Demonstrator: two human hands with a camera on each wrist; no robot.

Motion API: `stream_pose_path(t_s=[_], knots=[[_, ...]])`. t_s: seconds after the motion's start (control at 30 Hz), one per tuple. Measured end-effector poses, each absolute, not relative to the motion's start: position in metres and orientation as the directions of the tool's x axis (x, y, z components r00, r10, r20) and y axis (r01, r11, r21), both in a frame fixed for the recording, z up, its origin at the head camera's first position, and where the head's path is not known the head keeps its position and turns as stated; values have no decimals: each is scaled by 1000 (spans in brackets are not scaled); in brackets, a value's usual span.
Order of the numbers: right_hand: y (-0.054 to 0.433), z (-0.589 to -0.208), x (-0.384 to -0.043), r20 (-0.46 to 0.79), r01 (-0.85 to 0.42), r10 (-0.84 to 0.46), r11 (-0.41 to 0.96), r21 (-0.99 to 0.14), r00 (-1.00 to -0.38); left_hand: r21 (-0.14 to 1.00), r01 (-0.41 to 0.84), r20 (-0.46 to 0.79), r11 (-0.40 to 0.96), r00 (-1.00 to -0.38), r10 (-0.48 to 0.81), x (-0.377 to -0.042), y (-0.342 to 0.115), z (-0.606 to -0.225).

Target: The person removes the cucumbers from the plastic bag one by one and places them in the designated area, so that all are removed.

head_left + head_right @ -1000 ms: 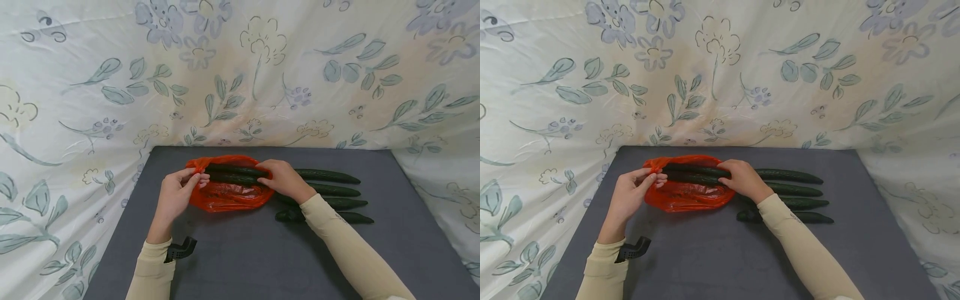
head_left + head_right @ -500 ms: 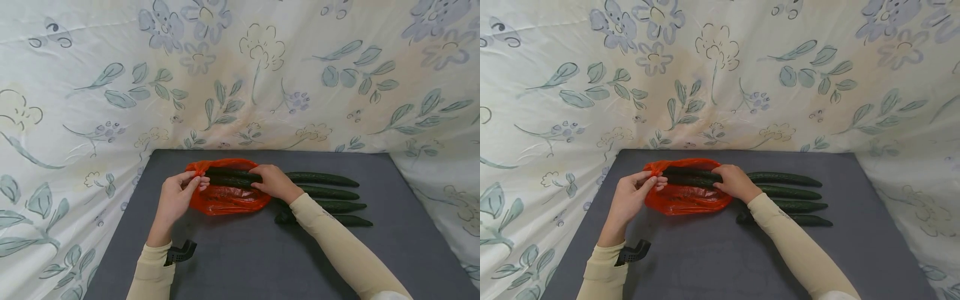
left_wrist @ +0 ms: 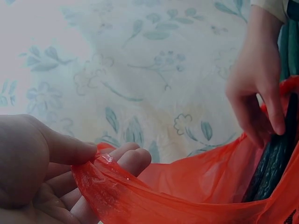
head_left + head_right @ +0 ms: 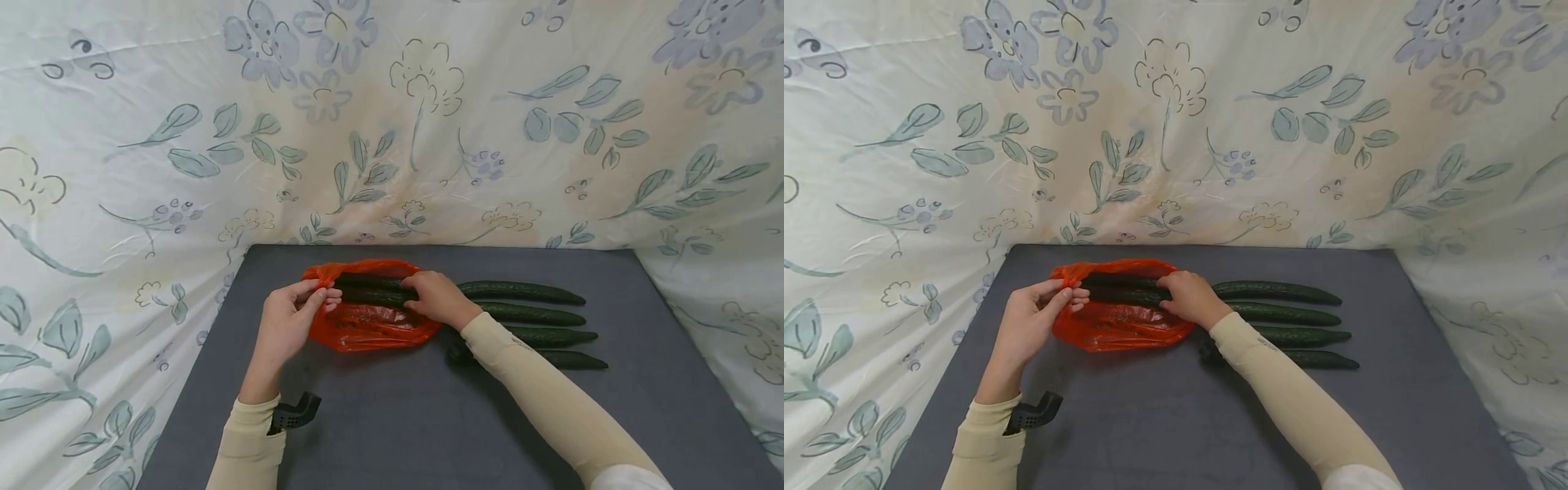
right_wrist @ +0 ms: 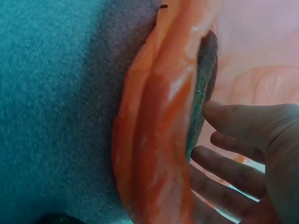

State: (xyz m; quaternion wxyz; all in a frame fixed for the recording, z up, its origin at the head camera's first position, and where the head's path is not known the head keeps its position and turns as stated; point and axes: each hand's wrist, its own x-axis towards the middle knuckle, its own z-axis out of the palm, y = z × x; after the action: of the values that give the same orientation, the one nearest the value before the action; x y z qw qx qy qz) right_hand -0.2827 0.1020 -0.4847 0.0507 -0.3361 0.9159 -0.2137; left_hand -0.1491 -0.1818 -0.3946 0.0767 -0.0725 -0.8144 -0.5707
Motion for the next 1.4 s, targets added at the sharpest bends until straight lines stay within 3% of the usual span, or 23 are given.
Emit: stream_pose_path(t_s=[0.3, 0.7, 1.4], knots=[[95, -491, -286, 42, -611, -644, 701, -367, -764, 918, 209, 213, 336, -977, 26, -150, -182, -393], [78, -492, -279, 90, -660, -655, 737, -145, -750, 920, 204, 207, 334, -978, 25, -151, -181, -393], [82, -496, -272, 144, -649, -633, 733, -201, -760, 922, 193, 196, 334, -980, 25, -150, -182, -395]])
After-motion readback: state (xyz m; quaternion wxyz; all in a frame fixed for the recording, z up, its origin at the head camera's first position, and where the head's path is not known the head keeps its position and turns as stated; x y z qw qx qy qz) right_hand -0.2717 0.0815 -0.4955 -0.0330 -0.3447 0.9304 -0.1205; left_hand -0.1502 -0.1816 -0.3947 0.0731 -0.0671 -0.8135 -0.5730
